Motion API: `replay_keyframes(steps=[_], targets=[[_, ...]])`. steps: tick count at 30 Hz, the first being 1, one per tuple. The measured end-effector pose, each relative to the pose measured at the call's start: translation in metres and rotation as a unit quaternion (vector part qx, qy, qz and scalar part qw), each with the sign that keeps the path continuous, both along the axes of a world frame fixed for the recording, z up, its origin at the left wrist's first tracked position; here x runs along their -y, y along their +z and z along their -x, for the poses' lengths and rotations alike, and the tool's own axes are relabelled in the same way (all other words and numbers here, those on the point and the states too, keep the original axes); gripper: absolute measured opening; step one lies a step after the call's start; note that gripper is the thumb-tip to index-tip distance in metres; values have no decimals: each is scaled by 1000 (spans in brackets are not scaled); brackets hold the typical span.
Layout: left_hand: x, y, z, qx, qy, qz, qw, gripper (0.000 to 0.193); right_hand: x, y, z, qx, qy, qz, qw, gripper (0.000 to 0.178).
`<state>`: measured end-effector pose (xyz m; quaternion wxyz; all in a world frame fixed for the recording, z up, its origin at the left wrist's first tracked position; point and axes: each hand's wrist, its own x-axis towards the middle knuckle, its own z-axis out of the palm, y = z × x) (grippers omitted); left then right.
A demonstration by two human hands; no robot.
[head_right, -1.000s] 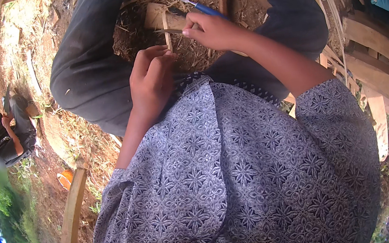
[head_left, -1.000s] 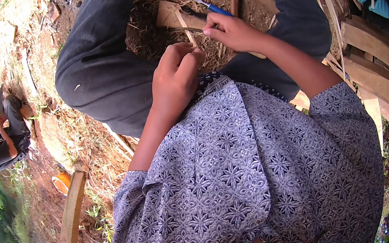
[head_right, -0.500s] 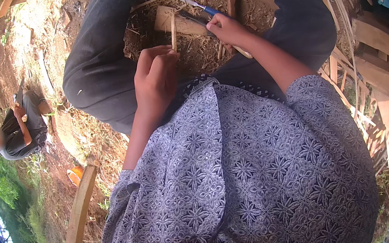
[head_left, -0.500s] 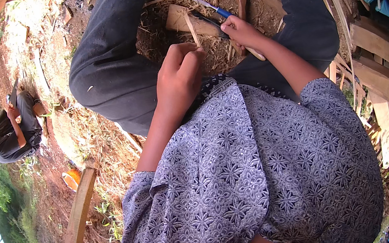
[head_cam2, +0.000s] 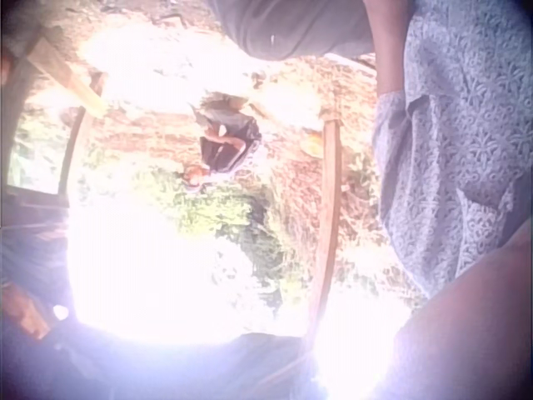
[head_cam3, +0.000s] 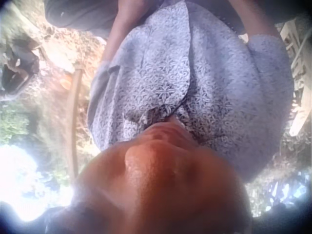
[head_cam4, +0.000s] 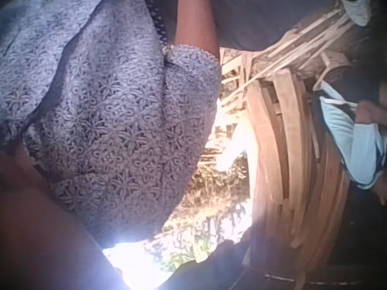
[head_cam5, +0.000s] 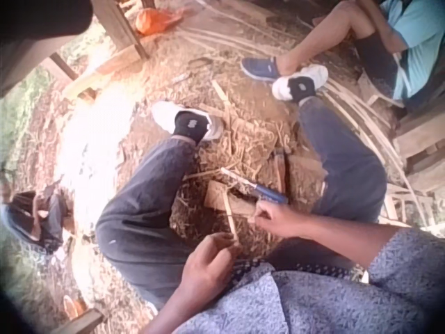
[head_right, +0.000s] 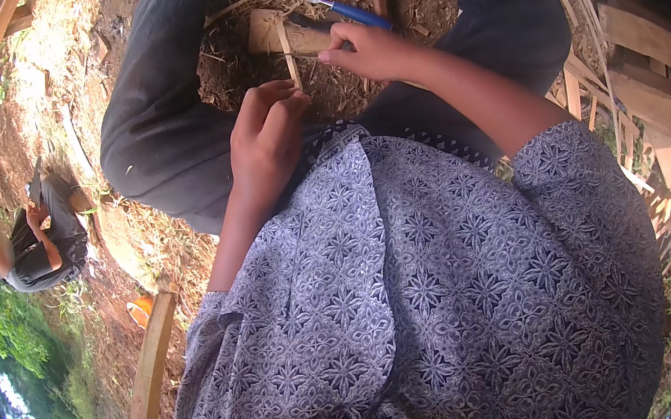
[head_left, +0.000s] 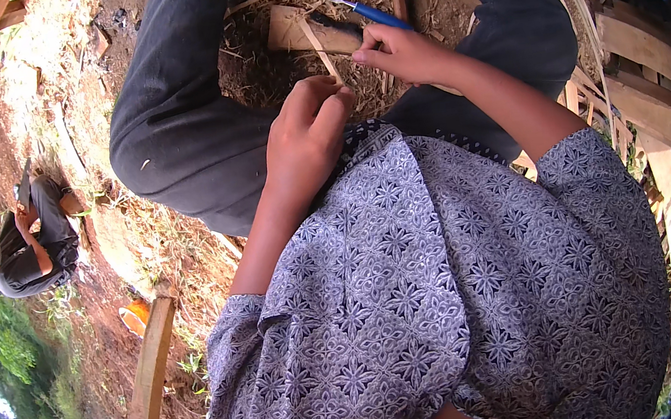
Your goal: The person sits on the ground and uses a knife to shave thin strips from a small piece of wood held between their legs. They repeatedly scrape the blade along the wood to create fine shavings, occasionally adjusting their grip on the wood and the knife.
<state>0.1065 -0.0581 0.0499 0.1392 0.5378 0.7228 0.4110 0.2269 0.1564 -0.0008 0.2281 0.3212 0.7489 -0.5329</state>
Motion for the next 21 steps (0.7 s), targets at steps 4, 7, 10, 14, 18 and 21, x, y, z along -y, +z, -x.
replay_keyframes(steps=[4, 7, 10, 14, 18, 21], targets=[[0, -2, 0, -2, 2, -4, 1000, 24, 2, -25, -7, -51, 9, -50, 997, 42], [0, -3, 3, -7, 17, -5, 1000, 24, 4, -32, -3, -92, 5, -68, 993, 35], [-5, 1, 4, -7, 5, 4, 1000, 23, 0, -57, -5, -37, -20, -107, 993, 34], [-7, 3, -2, 14, 34, 5, 999, 22, 7, -81, -14, -75, -18, -208, 975, 33], [-9, 5, 6, 7, 43, -3, 999, 22, -17, -64, -11, 66, -177, -29, 982, 43], [-8, 4, 8, 10, 32, -10, 999, 23, -3, -14, 3, 16, -122, 13, 992, 45]])
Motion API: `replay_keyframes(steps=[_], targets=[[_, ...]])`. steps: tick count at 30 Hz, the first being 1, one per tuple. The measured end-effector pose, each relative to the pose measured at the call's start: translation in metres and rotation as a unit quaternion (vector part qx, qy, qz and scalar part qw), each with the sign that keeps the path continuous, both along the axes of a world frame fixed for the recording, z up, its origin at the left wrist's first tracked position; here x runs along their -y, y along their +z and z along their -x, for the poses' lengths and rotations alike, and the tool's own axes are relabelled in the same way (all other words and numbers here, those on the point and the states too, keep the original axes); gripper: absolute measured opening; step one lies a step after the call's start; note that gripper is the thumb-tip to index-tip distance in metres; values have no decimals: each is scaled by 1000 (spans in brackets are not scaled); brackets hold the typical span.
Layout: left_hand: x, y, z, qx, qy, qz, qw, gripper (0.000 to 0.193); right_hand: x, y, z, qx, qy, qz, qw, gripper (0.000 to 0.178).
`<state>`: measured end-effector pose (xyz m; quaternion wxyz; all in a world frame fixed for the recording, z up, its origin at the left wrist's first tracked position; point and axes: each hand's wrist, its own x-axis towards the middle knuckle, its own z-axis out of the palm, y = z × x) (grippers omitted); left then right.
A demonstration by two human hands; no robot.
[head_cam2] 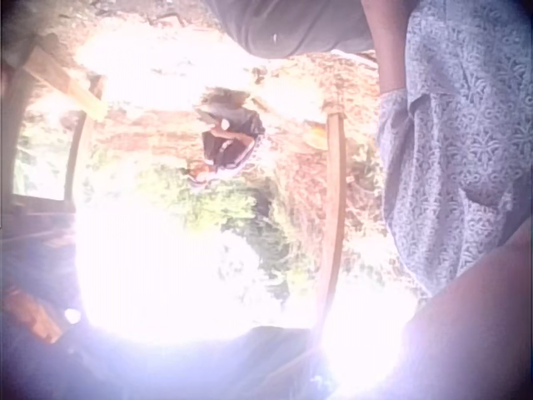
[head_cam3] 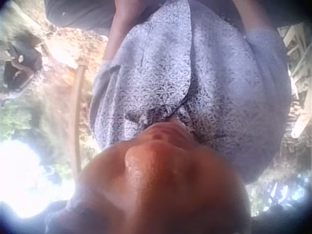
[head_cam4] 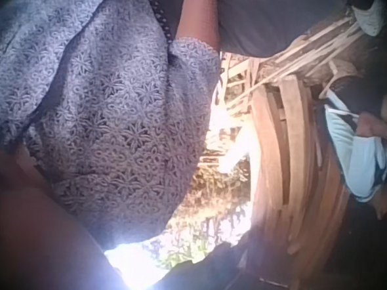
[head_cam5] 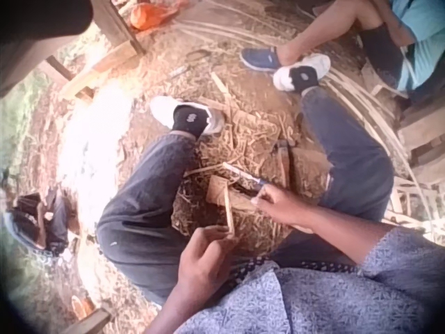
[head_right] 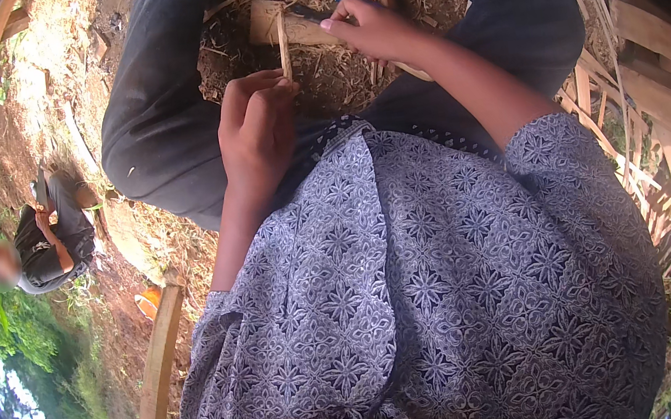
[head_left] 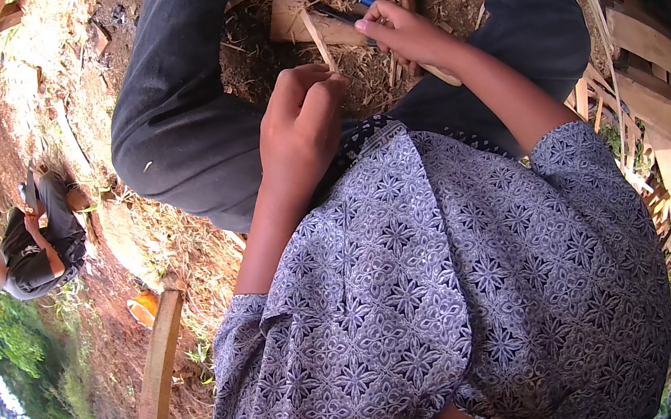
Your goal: The person sits on the ground and uses a knife to shave thin strips from a small piece of wood held between their legs. They repeatedly scrape the blade along the wood to create fine shavings, occasionally adjusting their grip on the wood and the knife.
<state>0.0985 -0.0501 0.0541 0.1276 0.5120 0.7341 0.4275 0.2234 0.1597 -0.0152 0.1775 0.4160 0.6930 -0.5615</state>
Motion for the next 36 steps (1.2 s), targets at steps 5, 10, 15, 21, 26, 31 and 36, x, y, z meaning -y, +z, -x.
replay_keyframes(steps=[5, 10, 15, 21, 26, 31, 36], targets=[[3, -2, -4, -8, 17, -4, 1000, 26, 20, 40, 19, -18, 75, 34, 996, 40], [8, -6, -5, -15, 24, -9, 1000, 25, 19, 8, 16, -69, 104, -16, 992, 42], [7, -11, -10, -11, 8, -12, 1000, 26, 8, -49, 12, -78, 102, -133, 983, 43], [5, -9, -4, -15, 65, -26, 997, 23, 4, -63, -4, 35, 40, -75, 996, 44], [9, -13, -1, -22, 73, -40, 996, 23, 19, -9, 1, -104, 76, -74, 989, 44], [6, -13, -1, -40, 78, -31, 996, 23, 27, 35, 12, -77, 121, -32, 989, 37], [7, -14, 2, -48, 84, -32, 995, 22, 27, 25, 20, -103, 139, -93, 981, 40]])
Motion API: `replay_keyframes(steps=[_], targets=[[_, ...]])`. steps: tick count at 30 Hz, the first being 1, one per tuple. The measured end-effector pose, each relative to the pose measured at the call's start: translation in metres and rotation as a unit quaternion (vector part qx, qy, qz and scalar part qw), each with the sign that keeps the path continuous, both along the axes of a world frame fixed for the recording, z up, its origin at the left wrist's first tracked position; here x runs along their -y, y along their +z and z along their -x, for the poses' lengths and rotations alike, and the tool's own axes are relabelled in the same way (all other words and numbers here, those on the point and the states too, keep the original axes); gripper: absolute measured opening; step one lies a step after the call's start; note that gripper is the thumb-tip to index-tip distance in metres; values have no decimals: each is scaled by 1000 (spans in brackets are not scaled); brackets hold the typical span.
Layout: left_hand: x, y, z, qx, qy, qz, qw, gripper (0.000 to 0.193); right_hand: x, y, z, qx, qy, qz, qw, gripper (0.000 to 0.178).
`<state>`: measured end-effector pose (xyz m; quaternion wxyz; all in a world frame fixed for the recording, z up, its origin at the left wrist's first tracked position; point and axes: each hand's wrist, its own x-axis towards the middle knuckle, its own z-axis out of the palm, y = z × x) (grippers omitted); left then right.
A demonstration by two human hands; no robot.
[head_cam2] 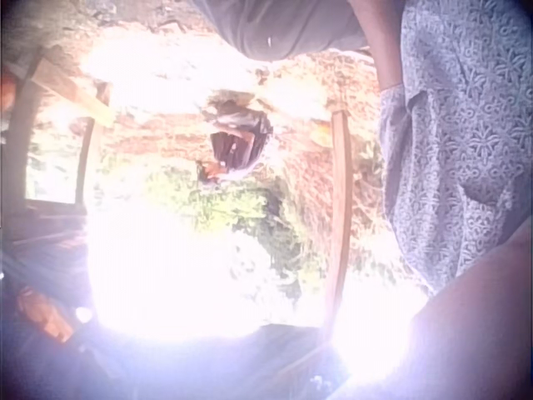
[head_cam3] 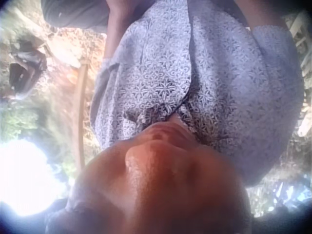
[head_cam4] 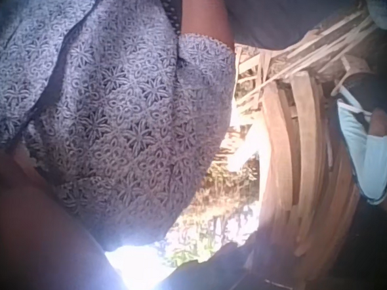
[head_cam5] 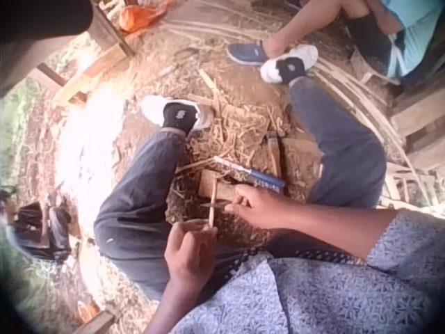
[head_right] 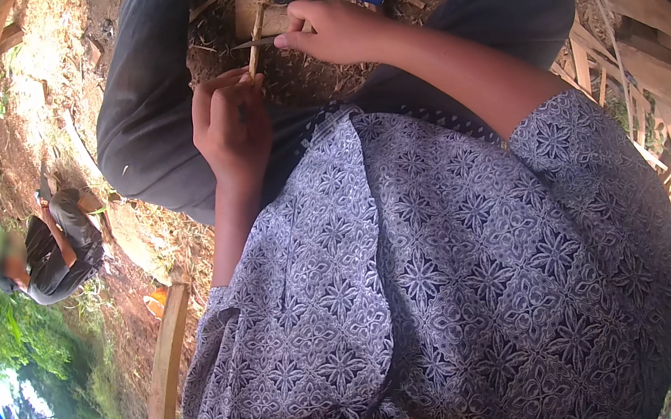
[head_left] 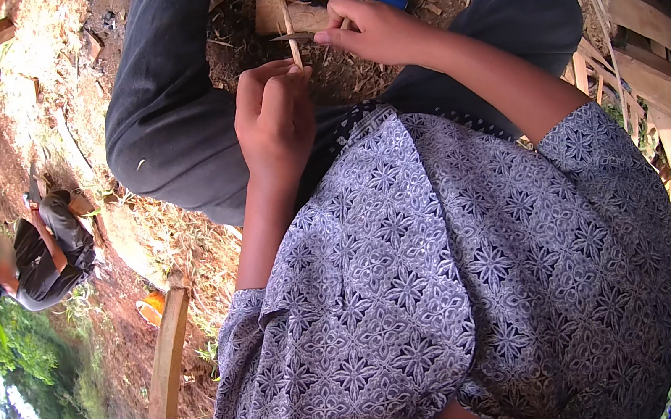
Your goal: The person sits on the ground and uses a knife to shave thin strips from a small piece of wood held between their legs. They repeatedly scrape the blade along the wood to create fine shavings, occasionally adjusting their grip on the wood and the knife.
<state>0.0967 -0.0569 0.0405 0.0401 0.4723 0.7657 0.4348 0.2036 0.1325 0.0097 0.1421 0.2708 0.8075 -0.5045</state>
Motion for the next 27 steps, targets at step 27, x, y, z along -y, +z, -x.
replay_keyframes(steps=[27], targets=[[2, 2, 16, 5, -9, 14, 1000, 19, -9, 5, 23, 81, 20, 43, 996, 46]])
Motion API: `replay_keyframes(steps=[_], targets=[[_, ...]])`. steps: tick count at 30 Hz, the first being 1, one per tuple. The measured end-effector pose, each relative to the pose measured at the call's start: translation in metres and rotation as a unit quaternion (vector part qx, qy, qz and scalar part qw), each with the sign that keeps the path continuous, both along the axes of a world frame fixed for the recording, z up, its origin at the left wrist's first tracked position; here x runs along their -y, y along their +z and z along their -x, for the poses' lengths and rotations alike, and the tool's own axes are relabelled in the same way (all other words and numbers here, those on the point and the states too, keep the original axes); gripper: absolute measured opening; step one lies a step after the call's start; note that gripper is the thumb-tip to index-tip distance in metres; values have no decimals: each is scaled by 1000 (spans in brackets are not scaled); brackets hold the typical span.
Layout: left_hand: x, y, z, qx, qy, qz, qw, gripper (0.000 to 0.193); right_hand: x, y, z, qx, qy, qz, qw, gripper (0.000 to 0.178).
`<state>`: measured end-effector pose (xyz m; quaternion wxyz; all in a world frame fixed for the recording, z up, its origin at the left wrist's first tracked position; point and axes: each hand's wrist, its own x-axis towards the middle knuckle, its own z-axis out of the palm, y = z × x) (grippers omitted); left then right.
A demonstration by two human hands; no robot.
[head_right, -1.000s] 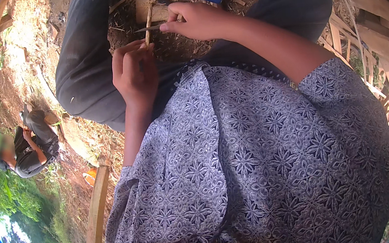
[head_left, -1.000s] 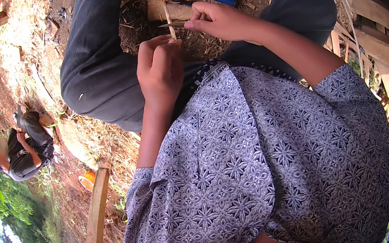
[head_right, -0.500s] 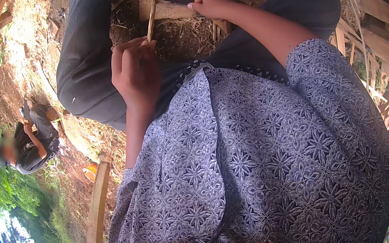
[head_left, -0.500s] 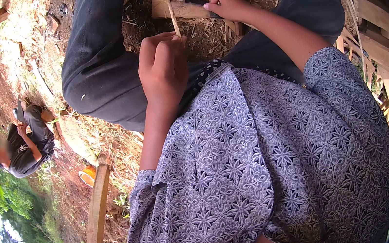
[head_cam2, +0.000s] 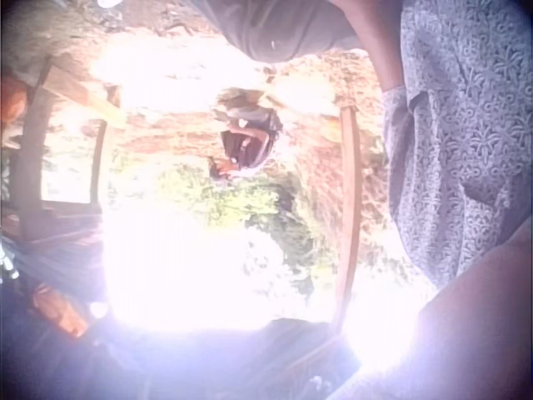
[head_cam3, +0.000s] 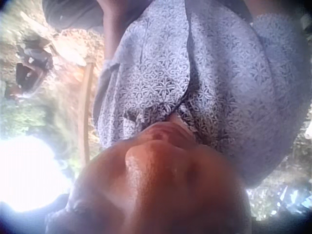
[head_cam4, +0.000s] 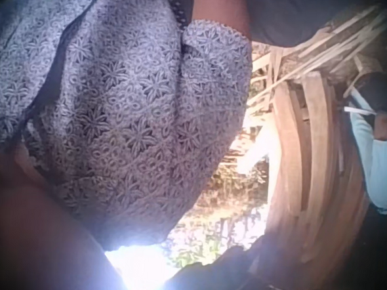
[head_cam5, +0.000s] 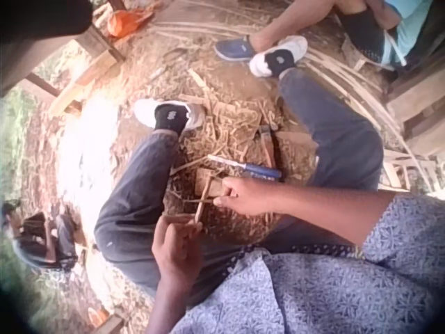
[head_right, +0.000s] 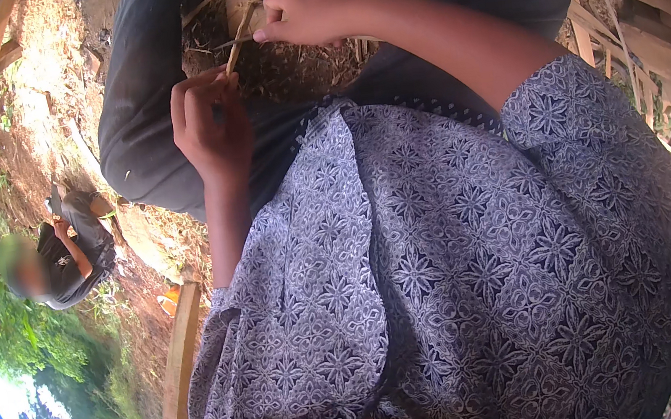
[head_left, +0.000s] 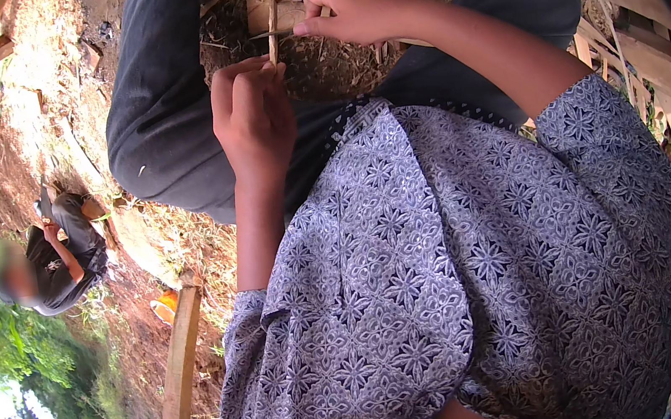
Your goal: The person sits on the ground and uses a knife to shave thin strips from a small piece of wood held between their legs. They repeatedly scrape the blade along the wood to create fine shavings, occasionally adjusting their grip on the wood and the knife.
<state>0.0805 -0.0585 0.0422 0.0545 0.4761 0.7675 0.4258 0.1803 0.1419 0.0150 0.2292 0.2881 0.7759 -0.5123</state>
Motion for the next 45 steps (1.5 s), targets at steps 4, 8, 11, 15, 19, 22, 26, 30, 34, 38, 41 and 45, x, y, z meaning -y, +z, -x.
replay_keyframes(steps=[4, 8, 11, 15, 19, 22, 26, 30, 34, 38, 41, 45], targets=[[-3, 0, 4, -14, -2, -4, 1000, 19, -6, -31, 2, -19, 2, -50, 999, 43], [-15, 2, -2, 16, -7, -6, 1000, 18, -26, -94, -28, 91, -25, -104, 990, 40], [-12, 1, 4, 22, 43, -11, 999, 16, -24, -101, -44, 79, -85, -68, 991, 40], [2, -2, 21, 56, 82, 17, 995, 14, -4, -60, -31, 2, -124, -18, 992, 43], [10, -7, 26, 66, 80, 20, 994, 14, 11, 3, 2, -60, -78, 23, 995, 44], [3, 3, 23, 12, 38, 37, 999, 15, 12, 17, 9, -48, -18, 25, 998, 42], [-4, 6, 17, -23, 4, 27, 999, 18, 6, 4, 5, -33, -22, -3, 999, 43], [-7, 8, 14, -35, 34, 43, 998, 18, -3, -12, 9, -42, -3, -38, 998, 42], [-14, 17, 14, -13, 7, 53, 998, 18, -23, -95, -6, 44, 4, -92, 995, 41], [-15, 14, 12, -4, 12, 43, 999, 17, -27, -112, -31, 103, -33, -86, 990, 38], [-12, 11, 18, -25, -1, 35, 999, 16, -13, -78, -34, 22, -90, -93, 991, 41], [-11, 13, 16, -28, -37, 35, 998, 19, 4, -3, -20, -31, -76, 11, 997, 45]])
